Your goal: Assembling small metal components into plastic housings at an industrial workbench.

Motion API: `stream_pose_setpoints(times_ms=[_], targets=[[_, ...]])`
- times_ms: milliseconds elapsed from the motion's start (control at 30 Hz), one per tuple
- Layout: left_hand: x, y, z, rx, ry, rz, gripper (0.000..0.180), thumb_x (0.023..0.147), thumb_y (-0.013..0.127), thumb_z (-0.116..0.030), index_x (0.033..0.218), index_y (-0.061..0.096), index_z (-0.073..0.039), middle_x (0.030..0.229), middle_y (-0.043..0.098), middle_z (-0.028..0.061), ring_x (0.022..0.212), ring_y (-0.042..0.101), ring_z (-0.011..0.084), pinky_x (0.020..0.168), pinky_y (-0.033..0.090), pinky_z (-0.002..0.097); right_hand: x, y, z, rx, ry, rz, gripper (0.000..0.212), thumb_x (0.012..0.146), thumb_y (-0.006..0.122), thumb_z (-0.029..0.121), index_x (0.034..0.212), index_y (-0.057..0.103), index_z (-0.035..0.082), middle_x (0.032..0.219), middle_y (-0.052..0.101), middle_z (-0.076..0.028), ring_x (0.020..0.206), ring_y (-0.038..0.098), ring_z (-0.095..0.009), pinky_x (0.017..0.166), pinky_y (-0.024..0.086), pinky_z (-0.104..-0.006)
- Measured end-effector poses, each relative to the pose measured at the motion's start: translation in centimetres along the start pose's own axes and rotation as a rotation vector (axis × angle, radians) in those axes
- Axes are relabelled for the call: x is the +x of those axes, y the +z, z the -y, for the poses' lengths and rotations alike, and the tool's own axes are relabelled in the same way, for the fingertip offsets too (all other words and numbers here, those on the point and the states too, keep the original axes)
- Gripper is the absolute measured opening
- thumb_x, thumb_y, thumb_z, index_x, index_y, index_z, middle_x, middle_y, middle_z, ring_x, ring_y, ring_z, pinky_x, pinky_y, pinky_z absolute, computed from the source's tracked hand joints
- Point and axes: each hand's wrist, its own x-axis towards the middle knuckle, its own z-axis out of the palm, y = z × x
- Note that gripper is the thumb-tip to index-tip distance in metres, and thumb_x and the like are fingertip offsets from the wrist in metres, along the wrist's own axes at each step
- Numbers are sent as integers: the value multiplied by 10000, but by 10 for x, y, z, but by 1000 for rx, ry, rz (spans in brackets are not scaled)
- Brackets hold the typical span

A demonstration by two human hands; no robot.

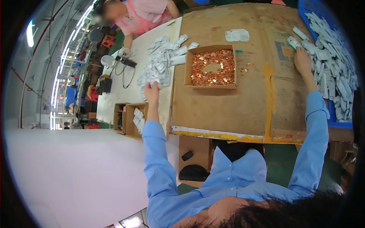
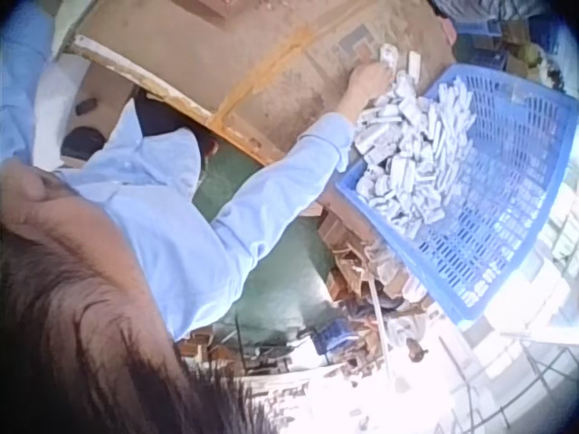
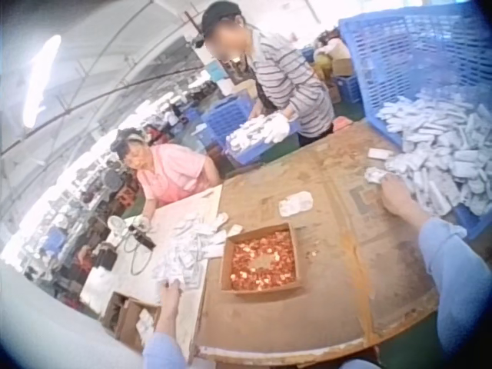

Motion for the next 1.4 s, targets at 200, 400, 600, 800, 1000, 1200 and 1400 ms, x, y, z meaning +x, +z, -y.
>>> stream_pose_setpoints(times_ms=[200, 400, 600, 800, 1000, 1200, 1400], targets=[[45, 10, 9, -215, -47, -74, 536, 822, 713, -151, 1238, 466, 79, 929, 625, 121, 704, 623, 138, 612, 502, 270, -22, -16, 13, 47, -55, -22, 164, 835, 495, 54, 985, 564, 63, 904, 630, -144, 876, 635, -326, 731, 496, -445], [-49, 36, -34, -328, 256, 6, 327, 892, 618, -113, 1180, 543, 21, 934, 635, 72, 782, 588, 108, 737, 483, 247, -69, -71, 54, 365, -115, -120, 171, 801, 595, 52, 971, 583, 73, 880, 623, -142, 804, 614, -358, 689, 500, -448], [-203, 60, -69, -472, 94, 712, 291, 951, 582, -184, 1190, 579, -18, 1006, 633, 47, 886, 585, 102, 769, 492, 243, -135, -152, 171, 751, -481, 33, 189, 803, 635, 94, 990, 615, 85, 889, 644, -138, 824, 627, -334, 704, 503, -437], [-247, 76, -69, -872, -300, 772, 286, 953, 553, -257, 1136, 570, -38, 1030, 638, 69, 900, 637, 161, 751, 536, 298, -189, -176, 263, 1002, -746, 96, 187, 797, 657, 124, 973, 614, 78, 877, 644, -112, 820, 628, -319, 729, 502, -421], [-201, 58, -42, -716, -408, 352, 233, 902, 626, -223, 1035, 637, -32, 892, 666, 15, 771, 611, 82, 617, 485, 252, -164, -184, 292, 1144, -661, 243, 192, 848, 642, 150, 1001, 627, 34, 905, 641, -149, 825, 635, -308, 718, 514, -385], [-180, 64, -20, -712, -104, 314, 158, 855, 680, -109, 936, 688, 26, 843, 671, 15, 756, 602, 81, 664, 475, 247, -61, -132, 321, 1115, -334, 297, 213, 838, 623, 193, 941, 679, 14, 868, 681, -158, 807, 663, -284, 739, 516, -367], [-174, 61, -14, -733, -53, 300, 147, 848, 685, -87, 932, 683, 33, 835, 660, 7, 740, 582, 65, 651, 462, 227, 4, -76, 362, 728, -322, 542, 273, 820, 643, 259, 955, 697, 28, 919, 690, -178, 866, 671, -324, 795, 529, -425]])
